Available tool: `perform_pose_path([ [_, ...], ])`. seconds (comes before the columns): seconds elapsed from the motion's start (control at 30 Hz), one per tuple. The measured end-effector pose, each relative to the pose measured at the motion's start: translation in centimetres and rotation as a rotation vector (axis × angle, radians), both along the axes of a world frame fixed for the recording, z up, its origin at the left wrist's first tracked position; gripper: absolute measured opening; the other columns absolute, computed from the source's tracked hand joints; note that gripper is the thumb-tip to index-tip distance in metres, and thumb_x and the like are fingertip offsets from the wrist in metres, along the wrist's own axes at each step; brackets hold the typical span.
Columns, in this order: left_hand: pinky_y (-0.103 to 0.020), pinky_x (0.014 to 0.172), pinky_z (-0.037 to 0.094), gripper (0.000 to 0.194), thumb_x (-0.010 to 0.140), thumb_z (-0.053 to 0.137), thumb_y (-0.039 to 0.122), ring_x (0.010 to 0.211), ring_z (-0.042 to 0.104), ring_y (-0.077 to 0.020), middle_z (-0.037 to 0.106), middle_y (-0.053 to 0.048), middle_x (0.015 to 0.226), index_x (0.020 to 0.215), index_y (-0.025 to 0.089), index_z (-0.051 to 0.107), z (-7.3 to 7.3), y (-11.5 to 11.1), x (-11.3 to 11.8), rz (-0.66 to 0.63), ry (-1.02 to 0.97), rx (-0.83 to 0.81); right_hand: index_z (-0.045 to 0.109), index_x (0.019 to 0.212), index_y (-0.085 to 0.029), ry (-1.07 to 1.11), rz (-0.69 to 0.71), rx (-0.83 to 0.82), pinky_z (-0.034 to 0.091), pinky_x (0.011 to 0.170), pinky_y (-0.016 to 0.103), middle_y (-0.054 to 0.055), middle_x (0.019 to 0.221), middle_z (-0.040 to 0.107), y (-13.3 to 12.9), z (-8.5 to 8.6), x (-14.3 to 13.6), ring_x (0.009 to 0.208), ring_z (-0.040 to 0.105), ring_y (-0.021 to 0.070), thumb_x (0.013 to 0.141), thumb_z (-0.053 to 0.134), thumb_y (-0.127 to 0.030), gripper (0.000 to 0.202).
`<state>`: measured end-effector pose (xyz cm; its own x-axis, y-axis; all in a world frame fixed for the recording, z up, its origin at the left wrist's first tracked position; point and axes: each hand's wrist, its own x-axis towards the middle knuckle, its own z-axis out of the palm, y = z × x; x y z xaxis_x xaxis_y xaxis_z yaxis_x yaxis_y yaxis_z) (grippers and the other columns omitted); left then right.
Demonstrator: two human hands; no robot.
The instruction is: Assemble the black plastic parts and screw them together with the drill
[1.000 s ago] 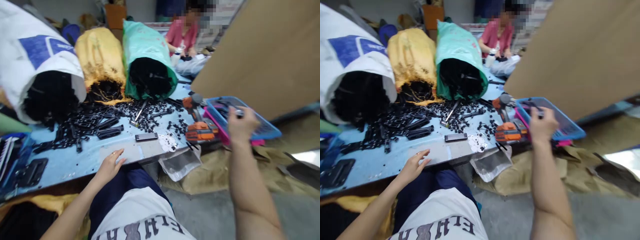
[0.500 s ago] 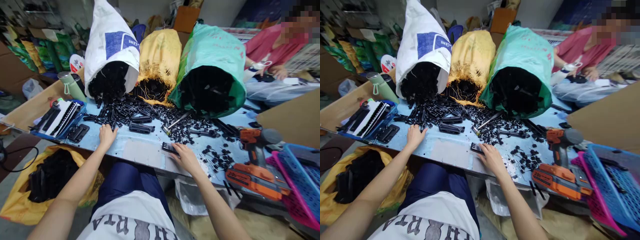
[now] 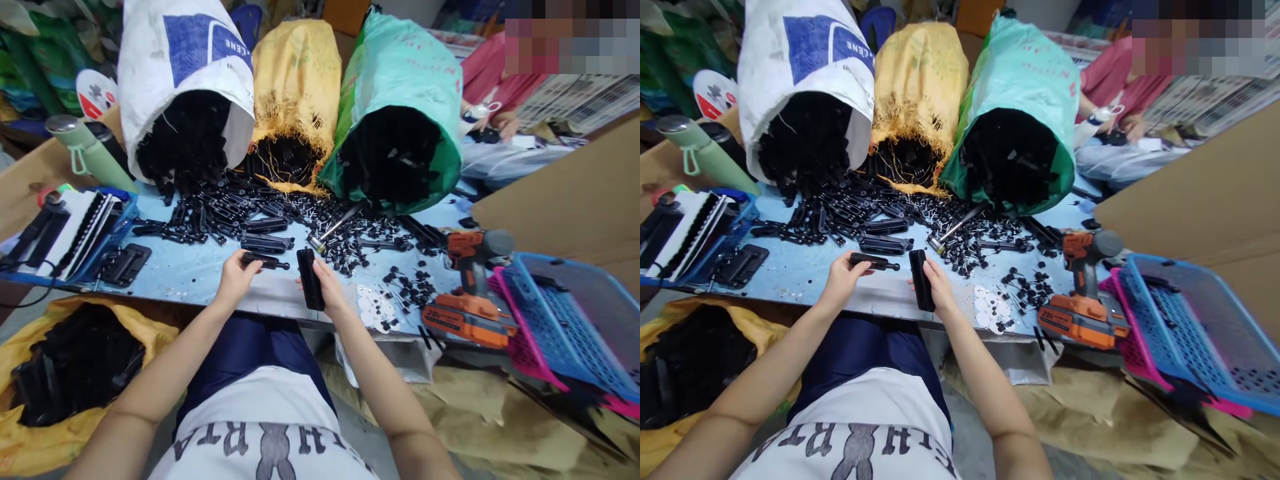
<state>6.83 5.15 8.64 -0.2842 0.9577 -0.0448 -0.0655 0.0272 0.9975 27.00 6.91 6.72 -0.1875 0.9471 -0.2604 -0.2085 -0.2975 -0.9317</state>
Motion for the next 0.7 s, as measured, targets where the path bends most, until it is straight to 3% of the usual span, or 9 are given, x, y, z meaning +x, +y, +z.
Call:
perform_pose_path([
  [0.1,-0.029,0.061,0.054,0.023,0.062,0.066,0.031,0.065,0.065,-0.0158,0.065,-0.003,0.072,0.073,0.014,0.055,0.7,-0.2,3.0,-0.043,-0.259,-0.118,0.053,0.094,-0.022,0.113,0.008,-0.102,0.048,0.043,0.020,-0.001,0.074,0.063,-0.3,0.3,-1.4,0.051,0.058,0.0092,0.068,0.066,-0.055,0.044],
  [0.2,-0.027,0.053,0.053,0.022,0.061,0.065,0.029,0.053,0.063,-0.0147,0.063,-0.001,0.062,0.073,0.014,0.054,1.1,-0.3,4.0,-0.033,-0.344,-0.208,0.049,0.096,-0.022,0.112,0.040,-0.073,0.048,0.042,0.019,-0.005,0.066,0.061,-0.5,0.6,-1.8,0.047,0.056,0.0087,0.065,0.070,-0.052,0.048],
  [0.3,-0.027,0.050,0.052,0.020,0.060,0.064,0.026,0.051,0.061,-0.0146,0.061,0.000,0.059,0.070,0.014,0.052,1.3,-0.5,3.7,-0.023,-0.342,-0.219,0.045,0.093,-0.022,0.059,0.102,0.048,0.049,0.044,0.021,-0.006,0.064,0.059,-0.9,1.0,-1.7,0.046,0.058,0.0095,0.063,0.074,-0.044,0.047],
  [0.47,-0.027,0.055,0.053,0.026,0.064,0.068,0.034,0.058,0.061,-0.0131,0.062,-0.001,0.070,0.076,0.014,0.057,1.5,-1.1,3.4,-0.206,-0.310,-0.097,0.044,0.087,-0.022,0.012,0.160,0.125,0.051,0.046,0.024,-0.006,0.070,0.058,-1.4,1.5,-1.2,0.049,0.057,0.0092,0.065,0.074,-0.037,0.041],
  [0.7,-0.019,0.047,0.039,0.028,0.071,0.067,0.042,0.051,0.052,-0.0081,0.058,0.002,0.060,0.073,0.015,0.059,0.3,-1.2,4.5,-0.119,-0.090,-0.053,0.045,0.100,-0.025,-0.064,0.269,0.226,0.050,0.052,0.027,-0.003,0.081,0.061,-2.1,0.8,-1.5,0.058,0.057,0.0124,0.064,0.076,-0.036,0.049],
])
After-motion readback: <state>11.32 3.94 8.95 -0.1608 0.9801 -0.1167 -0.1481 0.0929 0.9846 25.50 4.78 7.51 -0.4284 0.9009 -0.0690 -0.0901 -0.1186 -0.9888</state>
